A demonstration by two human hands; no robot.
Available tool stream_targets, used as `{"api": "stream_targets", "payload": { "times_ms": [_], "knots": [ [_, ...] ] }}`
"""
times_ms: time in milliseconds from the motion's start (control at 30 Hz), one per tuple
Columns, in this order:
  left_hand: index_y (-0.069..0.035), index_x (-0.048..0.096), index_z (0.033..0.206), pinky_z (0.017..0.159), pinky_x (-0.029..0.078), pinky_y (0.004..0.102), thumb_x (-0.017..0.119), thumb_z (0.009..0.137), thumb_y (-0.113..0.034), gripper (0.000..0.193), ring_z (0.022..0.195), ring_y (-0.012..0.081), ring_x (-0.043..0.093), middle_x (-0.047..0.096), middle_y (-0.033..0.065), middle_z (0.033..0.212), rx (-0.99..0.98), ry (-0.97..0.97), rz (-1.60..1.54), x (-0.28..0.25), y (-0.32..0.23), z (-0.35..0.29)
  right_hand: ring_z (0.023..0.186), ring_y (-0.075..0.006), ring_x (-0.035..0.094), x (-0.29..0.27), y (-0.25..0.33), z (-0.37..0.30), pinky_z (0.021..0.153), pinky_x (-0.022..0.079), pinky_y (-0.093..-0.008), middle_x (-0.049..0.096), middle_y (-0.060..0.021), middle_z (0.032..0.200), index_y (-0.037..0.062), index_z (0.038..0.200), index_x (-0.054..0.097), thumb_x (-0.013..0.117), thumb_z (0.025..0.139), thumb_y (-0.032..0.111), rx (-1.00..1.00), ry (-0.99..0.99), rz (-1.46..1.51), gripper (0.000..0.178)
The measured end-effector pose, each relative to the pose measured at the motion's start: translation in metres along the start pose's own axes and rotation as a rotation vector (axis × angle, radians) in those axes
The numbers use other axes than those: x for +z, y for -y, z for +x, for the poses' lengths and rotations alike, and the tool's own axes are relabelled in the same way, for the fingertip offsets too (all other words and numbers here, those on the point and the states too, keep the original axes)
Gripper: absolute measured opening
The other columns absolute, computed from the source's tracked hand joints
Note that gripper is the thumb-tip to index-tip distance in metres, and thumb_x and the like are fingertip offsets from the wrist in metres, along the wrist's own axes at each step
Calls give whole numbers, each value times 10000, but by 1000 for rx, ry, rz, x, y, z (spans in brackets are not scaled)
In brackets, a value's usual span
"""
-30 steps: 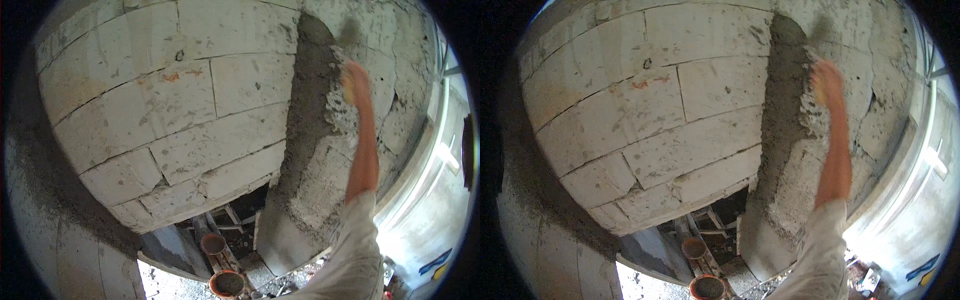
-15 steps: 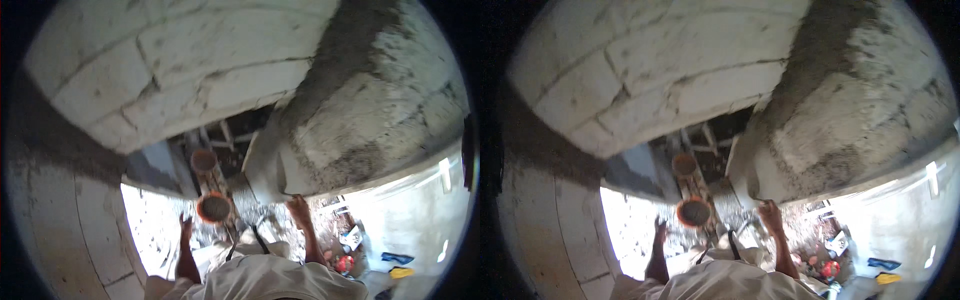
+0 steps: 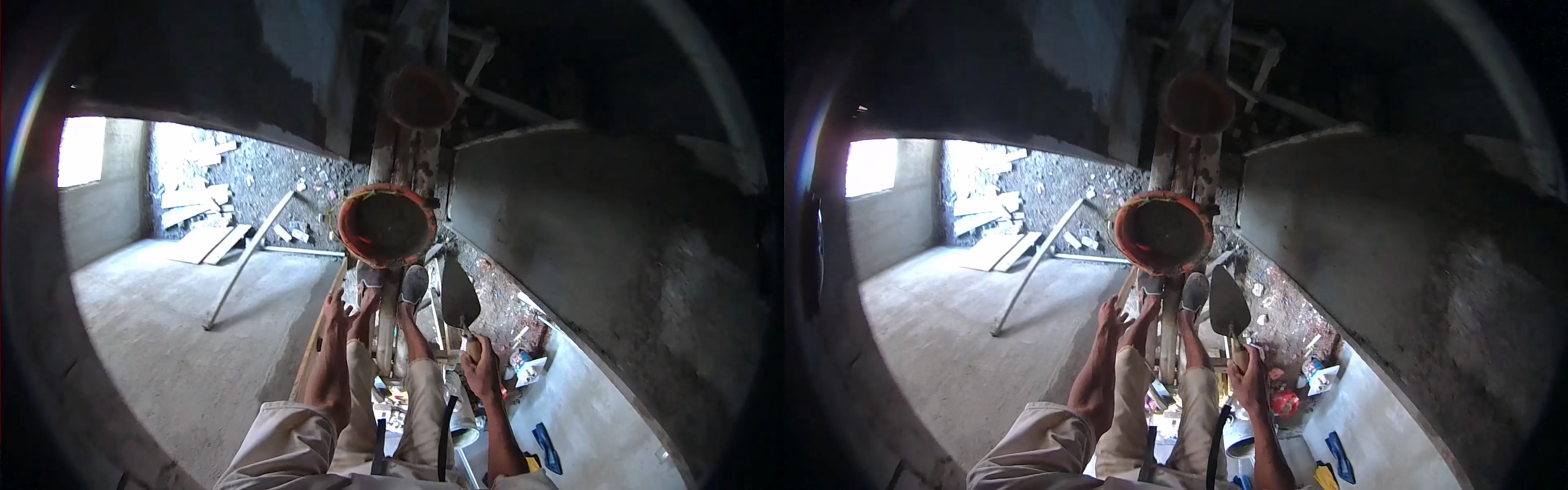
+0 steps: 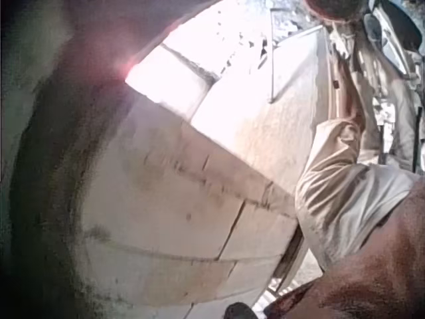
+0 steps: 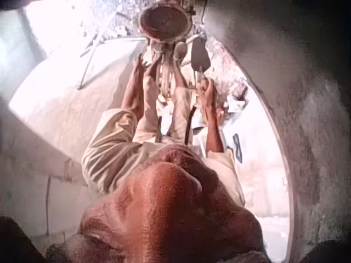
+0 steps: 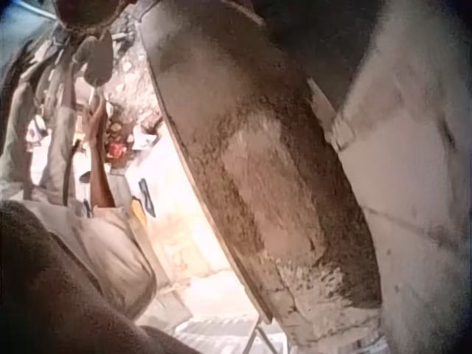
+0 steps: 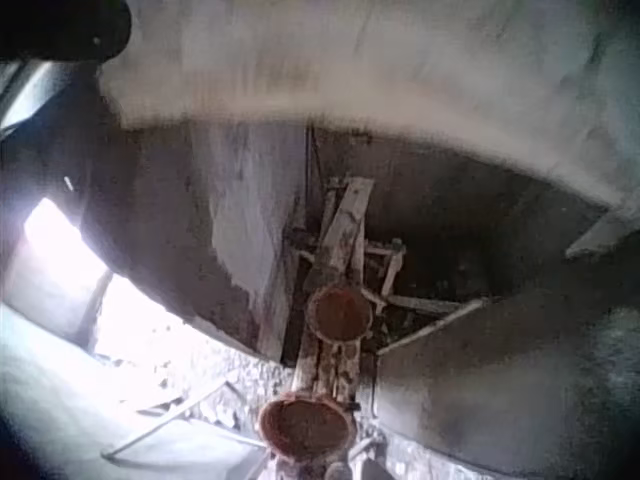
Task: The person applies mortar onto a brick wall using a trowel, repeatedly scooping the mortar from a bucket and throwing it onto the wall surface.
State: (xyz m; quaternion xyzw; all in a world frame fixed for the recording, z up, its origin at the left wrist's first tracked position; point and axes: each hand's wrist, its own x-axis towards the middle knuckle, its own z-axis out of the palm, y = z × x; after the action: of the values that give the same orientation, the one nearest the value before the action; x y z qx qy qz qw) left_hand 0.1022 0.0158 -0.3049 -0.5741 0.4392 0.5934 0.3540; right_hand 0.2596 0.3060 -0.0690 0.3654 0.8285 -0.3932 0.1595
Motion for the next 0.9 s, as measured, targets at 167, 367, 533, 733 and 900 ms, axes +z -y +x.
{"api": "stream_targets", "payload": {
  "times_ms": [167, 367, 533, 733, 900],
  "knots": [
    [-221, 78, 1476, 910, 368, 606, 694, 809, -386, 923, 1312, 427, 297, 232, 150, 1473, 61, 180, 13, 60, 21, 82, 674, -173, 585, 39, -21, 21, 599, 499, -305, 598, -124, 999, 23, 1195, 477, 638, 840, 169, 335, 84, 142, 416],
    [-113, 437, 1262, 769, 529, 436, 728, 789, -359, 607, 945, 268, 607, 570, 95, 1140, 176, 184, -147, 112, 26, 145, 980, -273, 573, 65, 14, 33, 865, 449, -362, 580, -191, 1077, -35, 1206, 478, 644, 838, 203, 179, 44, 133, 469],
    [-103, 445, 1246, 655, 558, 394, 714, 774, -299, 578, 818, 266, 637, 590, 100, 1059, 206, 132, 63, 109, 10, 138, 902, -254, 580, 67, 9, 26, 825, 460, -354, 591, -165, 1000, -22, 1198, 492, 654, 825, 217, 157, 56, 98, 471],
    [-73, 380, 1287, 652, 554, 433, 721, 734, -339, 702, 798, 295, 638, 573, 168, 1052, 299, 83, 267, 134, -30, 122, 951, -270, 571, 41, 11, 30, 846, 457, -371, 575, -177, 1039, -22, 1227, 488, 656, 817, 230, 160, 21, 130, 510],
    [1, 516, 1034, 628, 514, 360, 658, 730, -223, 403, 702, 222, 601, 576, 104, 750, 515, 86, 139, 152, -43, 150, 1062, -340, 545, 13, 18, 19, 927, 419, -405, 551, -218, 1131, -9, 1260, 445, 612, 858, 246, 237, 77, 185, 504]
  ]
}}
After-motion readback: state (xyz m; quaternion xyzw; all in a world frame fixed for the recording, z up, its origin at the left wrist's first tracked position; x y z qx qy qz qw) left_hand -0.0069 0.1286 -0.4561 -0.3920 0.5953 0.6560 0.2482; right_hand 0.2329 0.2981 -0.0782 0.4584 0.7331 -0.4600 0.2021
